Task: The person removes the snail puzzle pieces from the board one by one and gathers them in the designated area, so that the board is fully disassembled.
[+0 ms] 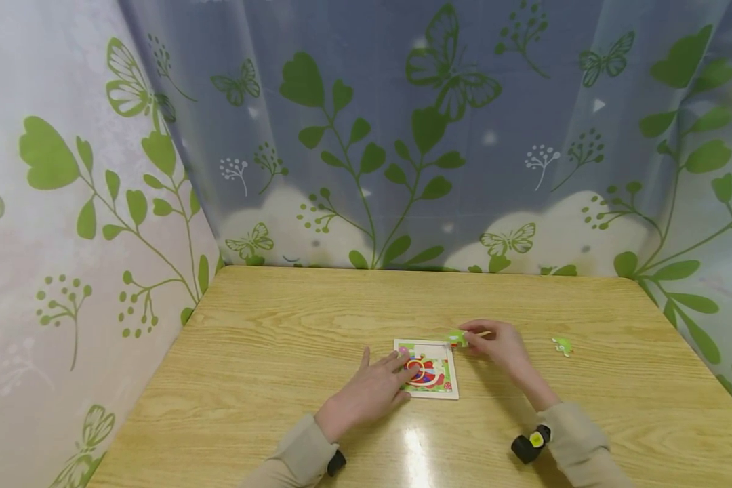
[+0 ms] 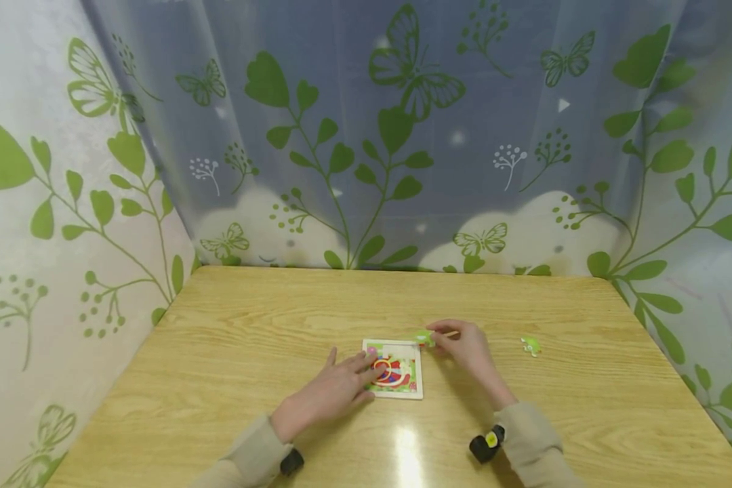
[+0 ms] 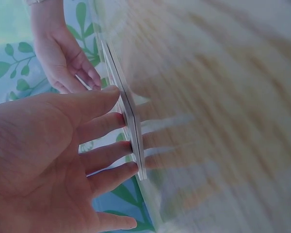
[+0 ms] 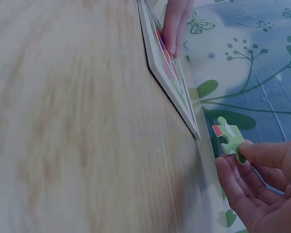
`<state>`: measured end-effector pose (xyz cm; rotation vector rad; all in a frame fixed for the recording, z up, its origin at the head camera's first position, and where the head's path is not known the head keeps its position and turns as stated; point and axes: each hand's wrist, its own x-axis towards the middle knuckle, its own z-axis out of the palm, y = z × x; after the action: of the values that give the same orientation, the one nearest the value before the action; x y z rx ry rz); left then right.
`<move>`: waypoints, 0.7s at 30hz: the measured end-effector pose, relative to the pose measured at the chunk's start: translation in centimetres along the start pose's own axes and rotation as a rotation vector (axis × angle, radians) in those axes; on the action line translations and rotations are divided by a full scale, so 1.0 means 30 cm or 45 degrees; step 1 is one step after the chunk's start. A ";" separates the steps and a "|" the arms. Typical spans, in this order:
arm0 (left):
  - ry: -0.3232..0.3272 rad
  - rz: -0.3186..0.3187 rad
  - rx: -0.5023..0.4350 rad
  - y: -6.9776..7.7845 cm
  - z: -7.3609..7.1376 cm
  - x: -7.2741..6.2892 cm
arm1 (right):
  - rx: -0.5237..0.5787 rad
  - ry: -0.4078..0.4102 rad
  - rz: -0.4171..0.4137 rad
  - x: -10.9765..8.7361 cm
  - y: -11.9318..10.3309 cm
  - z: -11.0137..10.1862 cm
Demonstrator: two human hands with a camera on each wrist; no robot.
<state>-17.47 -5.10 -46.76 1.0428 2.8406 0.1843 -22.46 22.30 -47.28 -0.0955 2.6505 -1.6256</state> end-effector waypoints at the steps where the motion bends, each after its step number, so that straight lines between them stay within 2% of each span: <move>1: 0.001 0.000 -0.002 0.000 0.000 0.000 | 0.000 0.002 0.005 -0.001 0.002 -0.008; 7: -0.002 -0.003 -0.012 -0.001 0.002 -0.001 | -0.058 0.015 0.009 -0.005 0.013 -0.051; 21: -0.007 -0.005 0.000 0.001 0.003 0.001 | -0.069 0.042 0.014 -0.031 0.055 -0.143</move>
<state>-17.47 -5.05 -46.85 1.0356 2.8381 0.1807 -21.85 26.93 -46.81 -0.0556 2.7152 -1.5659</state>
